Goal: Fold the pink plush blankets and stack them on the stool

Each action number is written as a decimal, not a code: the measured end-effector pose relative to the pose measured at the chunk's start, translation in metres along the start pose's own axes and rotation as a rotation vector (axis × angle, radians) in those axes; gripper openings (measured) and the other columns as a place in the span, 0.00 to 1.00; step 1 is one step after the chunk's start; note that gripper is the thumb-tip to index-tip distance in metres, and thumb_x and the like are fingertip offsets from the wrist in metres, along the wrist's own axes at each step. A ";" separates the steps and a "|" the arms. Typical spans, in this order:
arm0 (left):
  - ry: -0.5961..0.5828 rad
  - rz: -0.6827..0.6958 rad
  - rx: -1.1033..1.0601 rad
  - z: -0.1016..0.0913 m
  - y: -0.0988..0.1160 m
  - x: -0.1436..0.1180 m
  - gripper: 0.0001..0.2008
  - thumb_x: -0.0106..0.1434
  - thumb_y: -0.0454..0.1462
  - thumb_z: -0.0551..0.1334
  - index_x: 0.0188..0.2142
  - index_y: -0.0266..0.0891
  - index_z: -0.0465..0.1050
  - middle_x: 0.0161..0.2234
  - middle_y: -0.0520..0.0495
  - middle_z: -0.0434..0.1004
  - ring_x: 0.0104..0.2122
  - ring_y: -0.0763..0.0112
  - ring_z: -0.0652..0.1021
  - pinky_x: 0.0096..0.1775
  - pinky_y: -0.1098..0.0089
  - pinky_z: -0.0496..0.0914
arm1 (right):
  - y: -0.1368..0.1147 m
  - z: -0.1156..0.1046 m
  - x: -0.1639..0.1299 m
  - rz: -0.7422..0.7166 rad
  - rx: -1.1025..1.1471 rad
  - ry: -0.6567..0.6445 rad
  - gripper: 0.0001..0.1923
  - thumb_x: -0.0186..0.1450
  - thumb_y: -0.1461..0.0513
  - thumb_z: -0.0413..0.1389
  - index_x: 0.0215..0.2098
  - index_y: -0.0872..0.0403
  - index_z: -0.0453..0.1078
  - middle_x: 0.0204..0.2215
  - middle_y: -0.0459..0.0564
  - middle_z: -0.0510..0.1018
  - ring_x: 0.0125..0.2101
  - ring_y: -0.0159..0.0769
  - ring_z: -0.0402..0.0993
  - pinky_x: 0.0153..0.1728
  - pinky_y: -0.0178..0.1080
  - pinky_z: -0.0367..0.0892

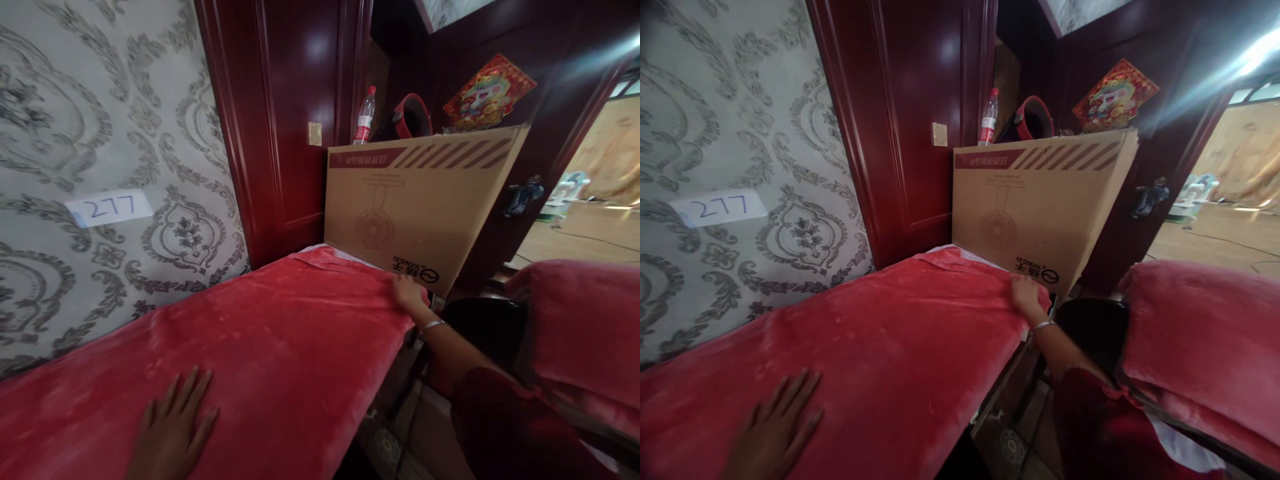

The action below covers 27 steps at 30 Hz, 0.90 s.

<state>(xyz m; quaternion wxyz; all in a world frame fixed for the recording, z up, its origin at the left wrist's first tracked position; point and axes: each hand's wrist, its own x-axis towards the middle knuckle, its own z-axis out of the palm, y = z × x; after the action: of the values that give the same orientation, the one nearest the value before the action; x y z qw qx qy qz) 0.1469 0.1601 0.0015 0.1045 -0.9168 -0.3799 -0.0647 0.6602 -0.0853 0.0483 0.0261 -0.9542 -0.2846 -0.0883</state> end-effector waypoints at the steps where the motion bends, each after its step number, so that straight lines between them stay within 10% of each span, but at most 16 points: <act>1: -0.001 0.031 -0.026 0.001 0.000 0.000 0.34 0.65 0.49 0.47 0.67 0.39 0.63 0.69 0.44 0.58 0.69 0.46 0.59 0.64 0.43 0.56 | -0.016 0.002 -0.002 -0.071 0.025 -0.006 0.25 0.73 0.56 0.49 0.64 0.60 0.65 0.62 0.71 0.66 0.61 0.56 0.64 0.54 0.54 0.65; 7: -0.047 0.123 -0.118 -0.002 0.000 0.000 0.32 0.67 0.49 0.49 0.66 0.40 0.64 0.68 0.42 0.62 0.67 0.49 0.62 0.64 0.43 0.56 | -0.092 0.035 -0.026 -0.461 0.168 -0.138 0.31 0.74 0.45 0.42 0.72 0.39 0.51 0.73 0.47 0.51 0.71 0.46 0.45 0.67 0.54 0.47; 17: -0.070 0.117 -0.168 -0.008 0.004 0.000 0.30 0.68 0.49 0.52 0.66 0.44 0.66 0.68 0.40 0.62 0.67 0.47 0.62 0.65 0.43 0.56 | -0.092 0.047 -0.034 -0.494 0.221 -0.156 0.32 0.74 0.47 0.40 0.73 0.47 0.49 0.73 0.53 0.50 0.71 0.50 0.45 0.67 0.60 0.42; 27: -0.244 0.317 -0.259 -0.041 0.110 0.139 0.30 0.71 0.47 0.50 0.70 0.42 0.55 0.72 0.36 0.48 0.70 0.48 0.54 0.66 0.42 0.51 | -0.093 0.050 -0.026 -0.464 0.430 -0.159 0.30 0.70 0.49 0.52 0.68 0.47 0.61 0.70 0.54 0.59 0.69 0.52 0.52 0.66 0.60 0.46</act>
<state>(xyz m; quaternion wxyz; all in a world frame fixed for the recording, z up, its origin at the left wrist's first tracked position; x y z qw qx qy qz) 0.3209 0.1691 0.0536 -0.0520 -0.9718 -0.2295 0.0157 0.5957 -0.0164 -0.0056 0.1839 -0.8406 -0.5075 0.0452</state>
